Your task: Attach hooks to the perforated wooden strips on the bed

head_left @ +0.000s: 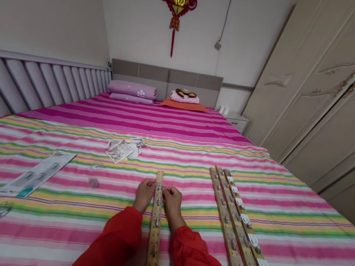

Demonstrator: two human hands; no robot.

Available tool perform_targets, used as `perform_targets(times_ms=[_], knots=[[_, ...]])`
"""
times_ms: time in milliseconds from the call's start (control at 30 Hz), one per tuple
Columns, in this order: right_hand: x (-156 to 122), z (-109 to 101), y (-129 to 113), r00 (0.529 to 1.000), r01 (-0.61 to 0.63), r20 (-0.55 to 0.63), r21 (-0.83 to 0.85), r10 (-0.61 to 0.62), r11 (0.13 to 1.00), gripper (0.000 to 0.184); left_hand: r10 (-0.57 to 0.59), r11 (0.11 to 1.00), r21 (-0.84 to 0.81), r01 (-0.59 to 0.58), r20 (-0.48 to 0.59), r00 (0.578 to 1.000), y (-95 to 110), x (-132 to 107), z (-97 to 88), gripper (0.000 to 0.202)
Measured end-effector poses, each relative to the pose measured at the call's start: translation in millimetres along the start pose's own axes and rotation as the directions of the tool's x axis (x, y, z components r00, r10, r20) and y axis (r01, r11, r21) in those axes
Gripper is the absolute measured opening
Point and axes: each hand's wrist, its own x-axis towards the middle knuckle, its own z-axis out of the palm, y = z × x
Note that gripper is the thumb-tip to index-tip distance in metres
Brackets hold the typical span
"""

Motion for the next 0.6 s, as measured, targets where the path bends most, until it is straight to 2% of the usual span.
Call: perform_targets(times_ms=[233,300,367,467,600], knots=[[2.3,0.6,4.7,0.999,-0.038,0.005,0.045,0.038,0.998,0.016,0.002,1.000,0.000,-0.002,-0.010,1.000,0.0,-0.7,-0.3,0.027],[3.4,0.9,7.9,0.999,-0.054,0.005,0.073,0.054,0.996,0.026,0.005,1.000,-0.005,-0.005,0.015,1.000,1.0,-1.6,-1.4,0.030],[4.6,0.6,10.4,0.997,-0.065,0.041,0.069,0.062,0.996,0.041,0.011,1.000,-0.003,-0.011,0.084,0.996,0.9,-1.9,-3.1,0.031],[6.5,-1.2,10.7,0.991,-0.036,0.126,-0.022,0.038,0.999,0.045,0.032,0.998,0.041,-0.041,0.191,0.981,-2.9,0.0,-6.2,0.033],[10.7,-5.0,8.0,0.978,0.102,0.203,-0.236,-0.054,0.966,0.036,0.071,0.988,0.116,-0.099,0.226,0.972,-11.9,5.8,-8.4,0.040]])
